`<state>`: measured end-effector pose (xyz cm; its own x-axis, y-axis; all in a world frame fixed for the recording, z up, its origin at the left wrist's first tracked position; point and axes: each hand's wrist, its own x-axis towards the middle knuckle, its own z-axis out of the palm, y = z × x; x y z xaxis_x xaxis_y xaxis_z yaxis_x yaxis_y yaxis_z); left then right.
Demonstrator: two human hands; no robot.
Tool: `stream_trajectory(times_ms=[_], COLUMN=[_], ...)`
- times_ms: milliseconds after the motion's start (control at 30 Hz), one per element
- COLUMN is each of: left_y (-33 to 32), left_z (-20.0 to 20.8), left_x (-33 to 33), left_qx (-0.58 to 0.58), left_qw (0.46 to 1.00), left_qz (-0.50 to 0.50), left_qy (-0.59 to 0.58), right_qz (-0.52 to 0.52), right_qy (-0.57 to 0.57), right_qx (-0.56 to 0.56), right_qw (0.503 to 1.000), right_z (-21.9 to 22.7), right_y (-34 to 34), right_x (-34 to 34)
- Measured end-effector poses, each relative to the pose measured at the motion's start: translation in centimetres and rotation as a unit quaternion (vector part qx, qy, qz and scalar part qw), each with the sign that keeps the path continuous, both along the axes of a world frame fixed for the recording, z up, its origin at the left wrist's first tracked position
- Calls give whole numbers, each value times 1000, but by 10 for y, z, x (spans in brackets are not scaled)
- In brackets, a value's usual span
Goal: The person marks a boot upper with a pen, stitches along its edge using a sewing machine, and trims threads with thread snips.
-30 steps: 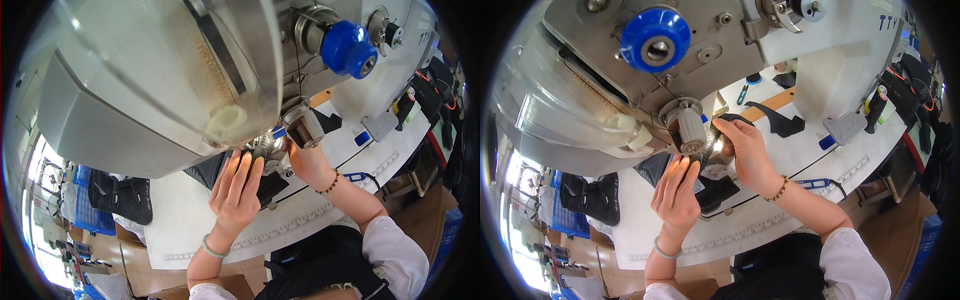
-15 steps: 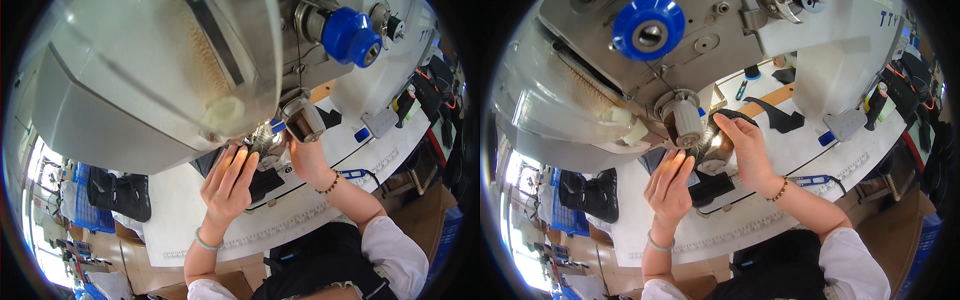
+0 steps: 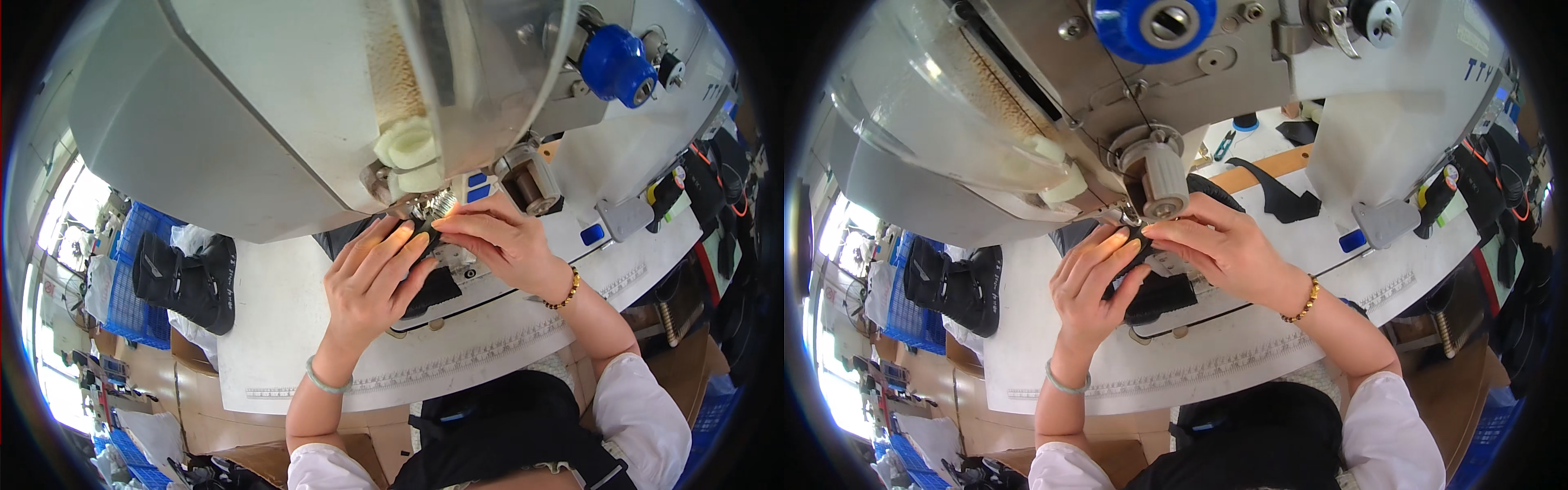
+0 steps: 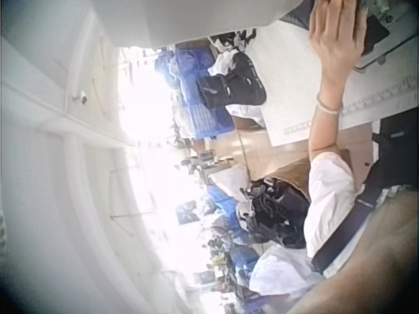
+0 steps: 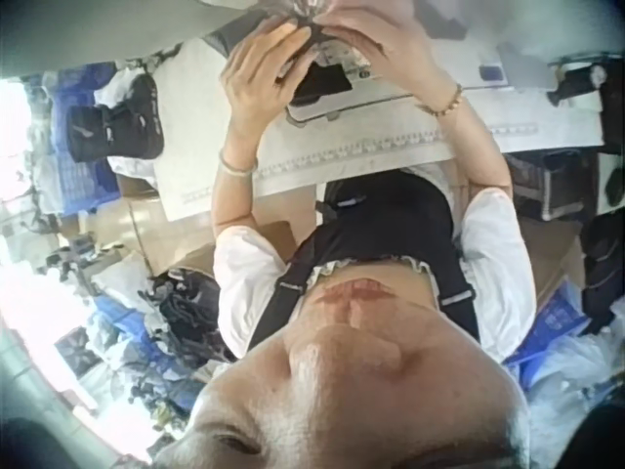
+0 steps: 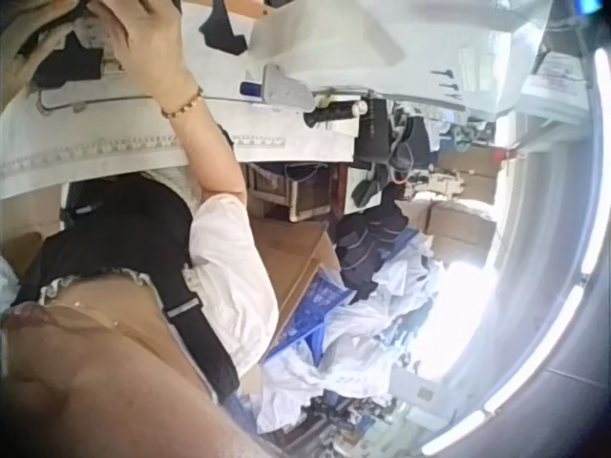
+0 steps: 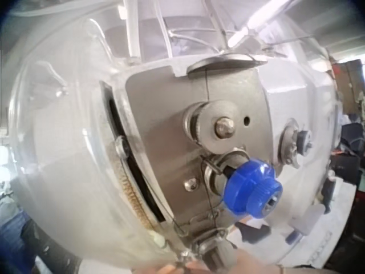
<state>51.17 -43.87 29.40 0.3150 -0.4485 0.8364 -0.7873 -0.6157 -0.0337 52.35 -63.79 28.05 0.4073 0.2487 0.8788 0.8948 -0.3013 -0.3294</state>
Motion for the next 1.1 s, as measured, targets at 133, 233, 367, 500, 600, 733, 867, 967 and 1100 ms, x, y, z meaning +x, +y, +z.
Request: stream_trajectory(times_ms=[133,233,367,500,600,733,867,967,1100], left_y=[-3,-3,-7,-2,1,16,-4,-26,-25], left_z=[-1,-2,-3,-13,-14,-25,-12,-5,-15], left_x=[1,1,-10,-19,-29,-26,-28,-27,-15], left_qx=[-25,-41,-58,-114,-120,-102,-70,-24,0], left_qw=[1000,999,995,986,979,983,985,990,991], left_qz=[-3,-13,32,66,101,66,90,135,120], left_qy=[8,28,71,101,133,136,127,13,-58], right_qz=[12,7,-5,-21,-26,-19,-30,-25,-11], right_qy=[15,24,-24,-67,-92,-90,-89,-108,-83], right_qx=[-7,-25,-52,-88,-77,-95,-97,-101,-35], right_qw=[1000,999,998,994,992,991,991,989,996], right_z=[1,0,2,-4,-8,-4,-4,-5,-6], right_y=[-2,-5,-5,-11,-10,-8,-12,-11,-7], right_x=[1,1,7,13,16,15,14,16,13])
